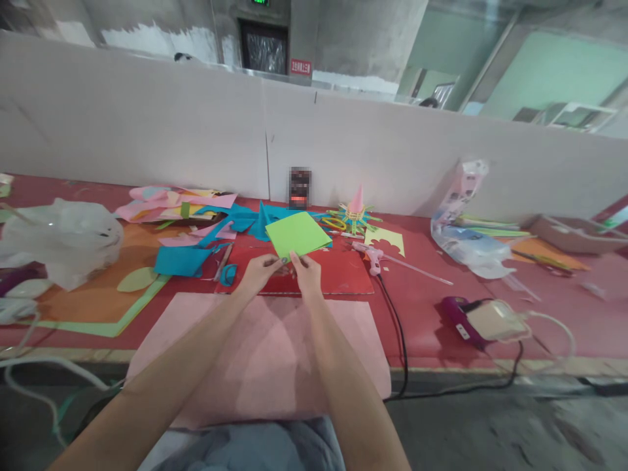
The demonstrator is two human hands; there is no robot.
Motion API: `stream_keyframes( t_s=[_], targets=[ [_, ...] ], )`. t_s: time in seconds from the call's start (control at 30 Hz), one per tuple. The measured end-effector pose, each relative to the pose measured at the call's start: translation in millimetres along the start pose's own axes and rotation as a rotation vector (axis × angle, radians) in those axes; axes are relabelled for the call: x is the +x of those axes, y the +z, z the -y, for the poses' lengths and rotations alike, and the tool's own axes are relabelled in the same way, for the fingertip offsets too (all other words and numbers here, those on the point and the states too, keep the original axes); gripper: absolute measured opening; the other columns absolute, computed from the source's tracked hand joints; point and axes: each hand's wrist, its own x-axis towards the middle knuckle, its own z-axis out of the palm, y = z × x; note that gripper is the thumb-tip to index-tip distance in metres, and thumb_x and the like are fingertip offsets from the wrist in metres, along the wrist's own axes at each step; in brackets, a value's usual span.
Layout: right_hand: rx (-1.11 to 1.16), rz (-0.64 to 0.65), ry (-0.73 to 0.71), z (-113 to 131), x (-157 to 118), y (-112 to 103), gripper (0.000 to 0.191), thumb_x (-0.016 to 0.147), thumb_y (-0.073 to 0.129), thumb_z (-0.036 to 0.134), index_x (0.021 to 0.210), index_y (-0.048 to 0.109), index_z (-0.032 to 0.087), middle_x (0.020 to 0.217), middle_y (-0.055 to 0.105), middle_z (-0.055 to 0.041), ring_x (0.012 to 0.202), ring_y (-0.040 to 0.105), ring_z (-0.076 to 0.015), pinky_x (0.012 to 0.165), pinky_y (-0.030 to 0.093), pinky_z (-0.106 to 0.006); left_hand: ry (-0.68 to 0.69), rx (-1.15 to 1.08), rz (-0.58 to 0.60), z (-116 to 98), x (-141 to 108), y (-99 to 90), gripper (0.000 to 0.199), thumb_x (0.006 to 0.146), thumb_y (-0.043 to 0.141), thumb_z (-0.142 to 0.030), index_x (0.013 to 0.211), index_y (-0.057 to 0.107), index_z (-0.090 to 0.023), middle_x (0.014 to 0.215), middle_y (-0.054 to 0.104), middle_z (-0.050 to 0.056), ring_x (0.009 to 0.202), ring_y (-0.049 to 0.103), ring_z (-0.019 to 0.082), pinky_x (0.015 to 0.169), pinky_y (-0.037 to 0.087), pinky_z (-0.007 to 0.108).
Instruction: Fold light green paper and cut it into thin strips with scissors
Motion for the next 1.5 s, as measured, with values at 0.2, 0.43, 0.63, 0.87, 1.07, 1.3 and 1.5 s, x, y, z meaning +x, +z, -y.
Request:
stream_keyframes(
  t_s=[0.2,0.43,0.63,0.87,1.07,1.3,1.5],
  targets=[
    [0.028,-0.003,0.051,2.6,-1.6,1.8,0.039,0.062,0.061,0.054,0.056,0.052,0.017,0.044,0.048,0.0048,0.039,0.042,-0.0085,0.041,0.033,-0.022,0.037,0.052,-0.015,-1.2,-0.3,-0.3,0.027,0.065,0.063,-0.041,0.067,0.059,-0.014,0.062,0.066,0.002,0.060,0.063,0.016,0.067,0.051,0.031],
    [-0.031,-0.005,-0.029,0.1,0.0,-0.4,0.035,0.064,0.060,0.051,0.059,0.056,0.017,0.045,0.050,0.0042,0.042,0.043,-0.0093,0.045,0.035,-0.022,0.074,0.091,-0.021,-1.4,-0.5,-0.3,0.025,0.066,0.062,-0.038,0.071,0.058,-0.014,0.067,0.066,0.003,0.064,0.063,0.016,0.067,0.051,0.031],
    [0.017,0.024,0.004,-2.1,0.8,1.2,0.033,0.063,0.062,0.050,0.062,0.059,0.017,0.045,0.052,0.0041,0.040,0.044,-0.0088,0.041,0.035,-0.022,0.117,0.114,-0.029,0.5,1.0,-2.0,0.023,0.066,0.062,-0.036,0.070,0.057,-0.014,0.066,0.065,0.002,0.063,0.062,0.015,0.067,0.050,0.029],
    [0.222,0.096,0.135,9.8,-4.1,3.2,0.033,0.058,0.068,0.045,0.068,0.061,0.015,0.059,0.059,-0.0001,0.050,0.050,-0.0099,0.040,0.036,-0.021,0.130,0.181,0.022,-3.1,0.5,-3.3,0.021,0.068,0.060,-0.036,0.067,0.057,-0.015,0.065,0.064,0.001,0.063,0.061,0.015,0.066,0.049,0.027],
    [0.242,0.076,0.107,8.7,-4.5,4.3,0.030,0.058,0.068,0.043,0.063,0.058,0.015,0.053,0.056,0.0011,0.042,0.045,-0.0076,0.041,0.036,-0.022,0.088,0.125,0.049,-9.8,-1.9,-3.4,0.028,0.072,0.054,-0.043,0.069,0.057,-0.015,0.065,0.065,0.002,0.062,0.062,0.016,0.066,0.050,0.030],
    [0.279,0.066,0.090,11.9,-6.0,5.2,0.028,0.059,0.068,0.041,0.065,0.059,0.015,0.054,0.055,0.0022,0.044,0.044,-0.0074,0.042,0.035,-0.022,0.092,0.179,0.044,-15.2,-4.7,-1.2,0.030,0.067,0.059,-0.044,0.068,0.058,-0.014,0.066,0.066,0.002,0.063,0.062,0.016,0.067,0.049,0.029],
    [0.278,0.071,0.093,10.2,-6.2,5.3,0.031,0.058,0.068,0.044,0.066,0.060,0.015,0.057,0.057,0.0011,0.044,0.045,-0.0085,0.043,0.036,-0.023,0.128,0.232,0.039,-13.6,-4.6,-1.9,0.029,0.070,0.056,-0.045,0.066,0.058,-0.016,0.063,0.065,0.001,0.063,0.061,0.015,0.065,0.048,0.027]
  ],
)
